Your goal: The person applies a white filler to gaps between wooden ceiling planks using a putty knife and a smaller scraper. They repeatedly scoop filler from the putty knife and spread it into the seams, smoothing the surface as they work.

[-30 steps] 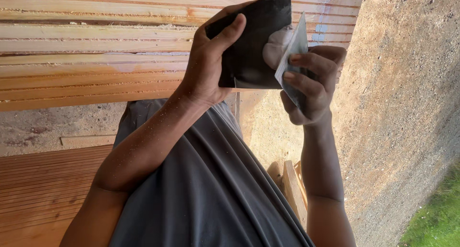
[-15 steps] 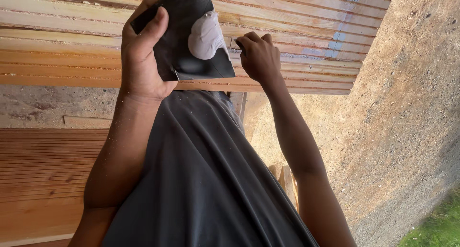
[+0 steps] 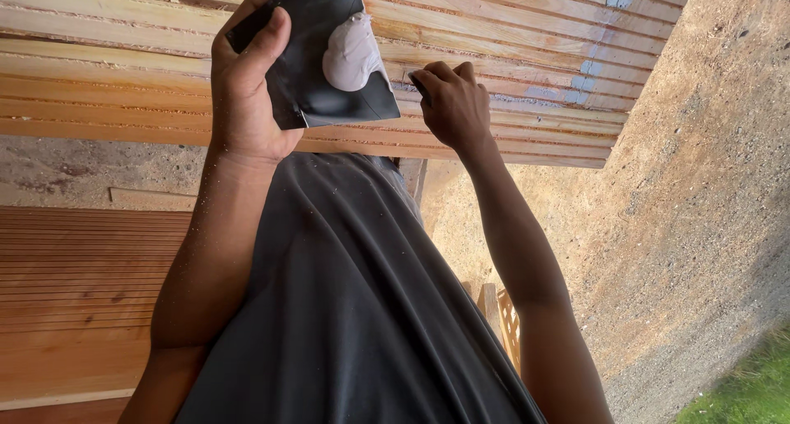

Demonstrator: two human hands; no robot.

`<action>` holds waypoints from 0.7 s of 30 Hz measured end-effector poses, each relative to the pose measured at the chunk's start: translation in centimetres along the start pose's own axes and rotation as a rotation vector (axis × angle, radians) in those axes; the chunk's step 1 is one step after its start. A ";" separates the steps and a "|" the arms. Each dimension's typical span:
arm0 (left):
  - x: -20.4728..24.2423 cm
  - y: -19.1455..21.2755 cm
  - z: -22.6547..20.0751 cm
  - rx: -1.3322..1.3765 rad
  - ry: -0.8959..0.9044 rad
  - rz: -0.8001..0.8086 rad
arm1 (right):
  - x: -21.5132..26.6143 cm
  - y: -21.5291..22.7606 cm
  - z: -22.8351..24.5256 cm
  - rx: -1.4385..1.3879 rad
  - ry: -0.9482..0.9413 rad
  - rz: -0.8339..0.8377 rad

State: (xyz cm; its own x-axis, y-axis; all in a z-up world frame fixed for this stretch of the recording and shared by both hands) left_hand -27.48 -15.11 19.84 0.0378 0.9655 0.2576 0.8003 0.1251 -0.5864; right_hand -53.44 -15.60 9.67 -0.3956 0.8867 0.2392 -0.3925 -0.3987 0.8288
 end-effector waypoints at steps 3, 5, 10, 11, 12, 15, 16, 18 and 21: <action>0.0 0.4 0.4 -0.020 0.005 -0.008 | 0.3 -0.4 0.7 0.060 -0.023 0.073; -0.4 0.3 0.6 -0.051 0.004 0.013 | 0.5 1.2 0.8 -0.035 -0.070 0.072; -1.9 -0.2 3.3 -0.218 0.053 0.031 | 4.1 9.2 3.8 -0.350 0.047 -0.134; -2.4 -0.6 4.2 -0.285 0.056 0.032 | 5.0 10.7 4.6 -0.396 0.073 -0.162; -2.7 -1.1 5.4 -0.349 0.067 0.046 | 6.1 12.0 5.4 -0.438 0.087 -0.195; -3.4 -3.3 8.8 -0.508 0.047 0.130 | 8.4 14.6 6.9 -0.370 0.096 -0.289; -3.3 -4.1 10.0 -0.523 0.056 0.153 | 8.9 14.9 7.3 -0.322 0.099 -0.303; -3.0 -5.6 12.0 -0.558 0.072 0.199 | 9.4 14.9 7.7 -0.232 0.107 -0.328; -2.4 -7.7 14.8 -0.608 0.075 0.157 | 9.9 13.4 7.3 -0.157 0.088 -0.302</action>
State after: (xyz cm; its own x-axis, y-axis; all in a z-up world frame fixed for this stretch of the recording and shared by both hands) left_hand -42.55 -15.03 12.36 0.2062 0.9406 0.2697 0.9781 -0.1896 -0.0863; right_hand -56.54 -10.48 26.80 -0.3095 0.9493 -0.0548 -0.6225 -0.1587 0.7663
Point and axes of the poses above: each hand's wrist, its own x-axis away from the middle knuckle, its own y-axis out of the back of the hand, z = x × y, the point moved 5 cm from there along -x, towards the middle knuckle, and after that the axes turned 13 degrees about -x, right-handed, at the moved point
